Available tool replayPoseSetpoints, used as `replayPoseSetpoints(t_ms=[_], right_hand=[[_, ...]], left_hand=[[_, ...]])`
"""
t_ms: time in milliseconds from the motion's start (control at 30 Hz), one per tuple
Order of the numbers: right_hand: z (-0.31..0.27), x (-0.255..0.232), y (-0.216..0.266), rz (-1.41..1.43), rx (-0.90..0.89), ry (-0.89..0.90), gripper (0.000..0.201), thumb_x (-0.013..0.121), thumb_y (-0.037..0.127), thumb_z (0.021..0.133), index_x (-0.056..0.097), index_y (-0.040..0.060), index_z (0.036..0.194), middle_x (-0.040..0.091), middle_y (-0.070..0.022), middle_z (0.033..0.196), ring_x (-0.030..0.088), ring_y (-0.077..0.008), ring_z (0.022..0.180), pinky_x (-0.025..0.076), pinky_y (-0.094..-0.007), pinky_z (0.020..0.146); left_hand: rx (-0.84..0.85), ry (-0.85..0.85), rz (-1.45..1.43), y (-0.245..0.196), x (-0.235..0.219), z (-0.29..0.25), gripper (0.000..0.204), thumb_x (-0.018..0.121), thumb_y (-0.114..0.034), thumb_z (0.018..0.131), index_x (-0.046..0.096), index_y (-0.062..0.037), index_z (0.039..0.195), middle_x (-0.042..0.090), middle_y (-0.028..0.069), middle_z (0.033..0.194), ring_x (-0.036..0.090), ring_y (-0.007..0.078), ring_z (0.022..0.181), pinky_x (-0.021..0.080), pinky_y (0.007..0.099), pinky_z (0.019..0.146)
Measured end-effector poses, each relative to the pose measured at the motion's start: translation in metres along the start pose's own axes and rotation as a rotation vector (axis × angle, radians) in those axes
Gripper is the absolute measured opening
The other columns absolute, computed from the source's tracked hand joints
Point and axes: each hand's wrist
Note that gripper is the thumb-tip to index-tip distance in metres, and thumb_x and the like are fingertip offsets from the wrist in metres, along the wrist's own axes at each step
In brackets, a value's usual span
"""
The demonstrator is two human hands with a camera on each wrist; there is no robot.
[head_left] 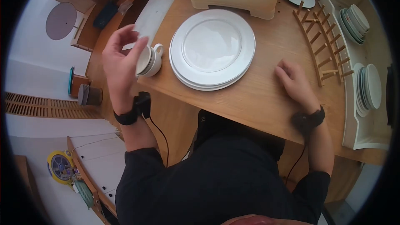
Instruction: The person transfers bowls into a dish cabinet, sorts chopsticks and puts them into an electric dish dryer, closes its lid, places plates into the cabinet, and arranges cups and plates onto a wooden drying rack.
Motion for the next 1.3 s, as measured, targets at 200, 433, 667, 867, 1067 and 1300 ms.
replayPoseSetpoints(t_ms=[200,433,667,867,1067,1300], right_hand=[[-0.003,0.0,0.002,-0.039,-0.025,0.008,0.018,0.061,0.015,0.095,0.064,-0.0016,0.092,0.066,-0.0191,0.077,0.063,-0.0316,0.07,0.048,-0.04,0.065],[-0.006,-0.002,0.002,-0.132,-0.091,-0.048,0.017,0.061,0.017,0.094,0.066,0.0012,0.093,0.068,-0.0209,0.083,0.066,-0.039,0.078,0.05,-0.0453,0.07],[-0.008,-0.003,-0.001,-0.114,-0.112,-0.058,0.017,0.061,0.017,0.093,0.067,0.0015,0.093,0.068,-0.0207,0.083,0.066,-0.0404,0.082,0.051,-0.0472,0.073],[-0.009,-0.003,0.0,-0.067,-0.101,-0.026,0.017,0.062,0.018,0.092,0.066,0.0012,0.091,0.068,-0.021,0.085,0.064,-0.0424,0.081,0.051,-0.0475,0.073],[-0.013,-0.02,0.011,0.364,0.143,0.259,0.033,0.049,0.03,0.106,0.065,0.0021,0.102,0.065,-0.0089,0.073,0.063,-0.0184,0.069,0.05,-0.0312,0.065],[-0.088,-0.035,0.031,0.331,0.023,0.224,0.034,0.046,0.033,0.108,0.062,0.0037,0.107,0.059,-0.0018,0.079,0.055,-0.01,0.069,0.047,-0.0266,0.063]], left_hand=[[-0.206,-0.062,0.286,0.092,-0.013,-0.037,0.13,0.097,-0.025,0.063,0.012,-0.0026,0.159,0.042,0.0262,0.147,0.045,0.0329,0.136,0.038,0.0422,0.114],[-0.085,-0.292,0.124,0.165,0.024,-0.055,0.134,0.095,-0.017,0.067,-0.001,0.0048,0.158,0.034,0.0269,0.152,0.042,0.034,0.137,0.033,0.0399,0.116],[-0.052,-0.419,-0.031,0.148,0.038,-0.055,0.127,0.095,-0.018,0.068,0.008,0.0035,0.158,0.024,0.0254,0.157,0.034,0.035,0.143,0.029,0.0454,0.12],[0.054,-0.346,-0.13,0.076,0.033,-0.078,0.117,0.088,-0.015,0.074,0.01,-0.0055,0.16,0.025,0.0198,0.156,0.036,0.0336,0.142,0.035,0.0471,0.118],[0.09,0.147,-0.473,-0.013,0.096,-0.118,0.135,0.096,-0.025,0.063,0.004,-0.005,0.16,0.039,0.0149,0.148,0.049,0.0295,0.133,0.039,0.0462,0.114],[0.129,0.53,-0.645,-0.035,0.17,-0.148,0.135,0.097,-0.026,0.064,0.003,0.0035,0.156,0.054,0.0159,0.132,0.058,0.0299,0.122,0.042,0.0421,0.109]])
Point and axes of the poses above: each hand's wrist, its own z-axis towards the middle knuckle, its own x-axis out of the palm, y = z × x
